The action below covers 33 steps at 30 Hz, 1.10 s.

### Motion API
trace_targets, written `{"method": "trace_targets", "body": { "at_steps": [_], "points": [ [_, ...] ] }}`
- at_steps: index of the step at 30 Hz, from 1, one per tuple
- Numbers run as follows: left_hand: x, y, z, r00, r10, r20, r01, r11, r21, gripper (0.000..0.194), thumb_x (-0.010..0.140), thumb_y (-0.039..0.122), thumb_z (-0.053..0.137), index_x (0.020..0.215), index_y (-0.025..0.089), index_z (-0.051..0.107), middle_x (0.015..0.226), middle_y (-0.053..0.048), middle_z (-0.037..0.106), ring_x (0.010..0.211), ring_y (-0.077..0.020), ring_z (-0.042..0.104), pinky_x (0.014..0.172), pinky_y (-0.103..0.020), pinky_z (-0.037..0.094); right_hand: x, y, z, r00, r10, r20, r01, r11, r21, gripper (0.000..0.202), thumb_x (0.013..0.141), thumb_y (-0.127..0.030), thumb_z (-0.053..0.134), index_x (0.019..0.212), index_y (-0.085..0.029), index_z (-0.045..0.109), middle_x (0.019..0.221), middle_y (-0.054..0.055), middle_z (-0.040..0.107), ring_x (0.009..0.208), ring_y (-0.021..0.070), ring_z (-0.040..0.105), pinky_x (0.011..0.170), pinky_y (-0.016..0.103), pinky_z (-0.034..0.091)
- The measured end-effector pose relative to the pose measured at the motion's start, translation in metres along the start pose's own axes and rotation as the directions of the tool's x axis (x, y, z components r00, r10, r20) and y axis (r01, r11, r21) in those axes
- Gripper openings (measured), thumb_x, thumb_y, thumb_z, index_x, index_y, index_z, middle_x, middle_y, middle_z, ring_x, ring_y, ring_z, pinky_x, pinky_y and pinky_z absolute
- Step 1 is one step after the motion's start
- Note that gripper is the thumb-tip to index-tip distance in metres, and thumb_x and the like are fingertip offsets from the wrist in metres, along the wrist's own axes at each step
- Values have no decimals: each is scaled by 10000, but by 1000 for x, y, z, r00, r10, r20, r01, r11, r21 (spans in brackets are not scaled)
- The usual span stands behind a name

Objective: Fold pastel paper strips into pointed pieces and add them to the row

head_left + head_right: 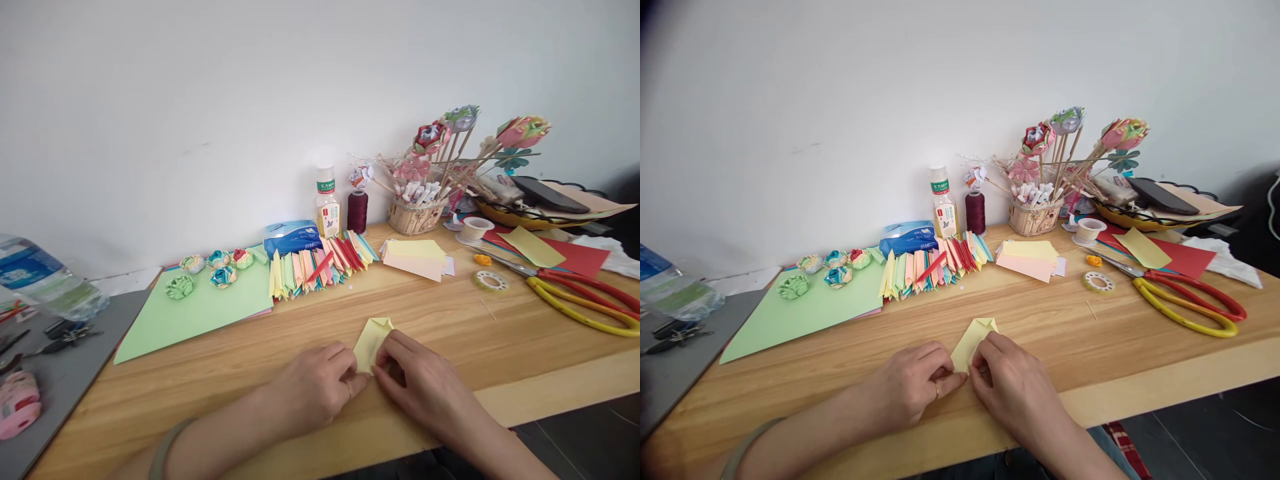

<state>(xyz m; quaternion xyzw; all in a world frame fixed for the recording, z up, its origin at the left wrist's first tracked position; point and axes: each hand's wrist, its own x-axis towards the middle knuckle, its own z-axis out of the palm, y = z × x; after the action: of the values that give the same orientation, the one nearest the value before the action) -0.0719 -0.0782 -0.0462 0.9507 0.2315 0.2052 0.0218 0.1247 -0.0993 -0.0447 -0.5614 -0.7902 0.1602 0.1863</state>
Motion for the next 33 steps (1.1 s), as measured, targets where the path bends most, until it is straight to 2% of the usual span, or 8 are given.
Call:
{"method": "trace_targets", "body": {
  "at_steps": [7, 12, 15, 21, 25, 28, 31, 33],
  "points": [
    [2, 0, -6, 999, 42, 31, -44, 997, 64, 263, 982, 210, 390, 816, 147, 583, 758, -10, 542, 717, -126, 500, 602, -230, 391, -7, 12, -3, 986, -166, -10, 166, 985, 51, 165, 893, -116, 383, 832, -192, 516, 832, 31, 539, 709, 150, 551, 615, 265, 431],
    [1, -9, 0, 997, 69, -44, -59, 978, 201, 194, 960, 232, 460, 846, 174, 606, 832, -27, 576, 845, -159, 523, 751, -284, 432, -18, 19, -8, 912, -406, -50, 402, 912, -78, 231, 920, -118, 381, 949, -214, 589, 836, 39, 553, 735, 167, 540, 629, 282, 438],
    [0, -13, 2, 997, 34, -62, -14, 953, 304, 127, 938, 196, 493, 907, 158, 610, 930, -59, 601, 916, -193, 520, 801, -322, 433, -20, 13, -3, 883, -464, -69, 449, 879, -163, 215, 908, -134, 423, 1048, -182, 579, 884, 67, 576, 796, 203, 539, 688, 338, 467],
    [0, -14, -2, 999, 37, -13, -33, 975, 219, 255, 984, 195, 367, 1137, 127, 559, 1054, -57, 628, 977, -192, 500, 836, -320, 432, -15, -3, 9, 894, -428, -133, 389, 889, -241, 231, 891, -232, 487, 1082, -136, 575, 937, 107, 594, 885, 263, 537, 735, 410, 497],
    [2, -17, -5, 1000, 5, 25, -10, 983, 184, 256, 990, 207, 359, 1116, 158, 577, 1046, -33, 643, 962, -188, 498, 817, -318, 435, -9, 4, -4, 908, -389, -153, 371, 919, -136, 194, 922, -229, 437, 985, -183, 615, 902, 80, 607, 824, 222, 558, 696, 363, 488],
    [3, -21, -8, 997, 29, 72, -41, 984, 174, 258, 986, 177, 357, 1103, 159, 586, 1073, -44, 636, 959, -192, 495, 816, -323, 437, 4, 16, -18, 940, -272, -205, 260, 962, -85, 238, 928, -224, 409, 974, -174, 637, 882, 84, 618, 813, 210, 584, 692, 342, 476],
    [3, -26, -9, 996, 73, 60, -80, 988, 130, 284, 978, 129, 332, 1113, 139, 581, 1115, -54, 632, 977, -197, 488, 822, -323, 437, 23, 23, -28, 994, -101, -51, 100, 995, -22, 219, 901, -242, 456, 950, -185, 661, 892, 71, 643, 804, 206, 611, 686, 324, 462],
    [2, -30, -8, 994, 92, 63, -99, 989, 106, 300, 970, 107, 328, 1154, 137, 563, 1152, -55, 625, 1003, -195, 483, 835, -321, 435, 35, 22, -31, 998, -29, 50, 28, 1000, 14, 192, 876, -258, 493, 898, -197, 674, 867, 55, 666, 776, 198, 621, 665, 305, 448]
  ]
}}
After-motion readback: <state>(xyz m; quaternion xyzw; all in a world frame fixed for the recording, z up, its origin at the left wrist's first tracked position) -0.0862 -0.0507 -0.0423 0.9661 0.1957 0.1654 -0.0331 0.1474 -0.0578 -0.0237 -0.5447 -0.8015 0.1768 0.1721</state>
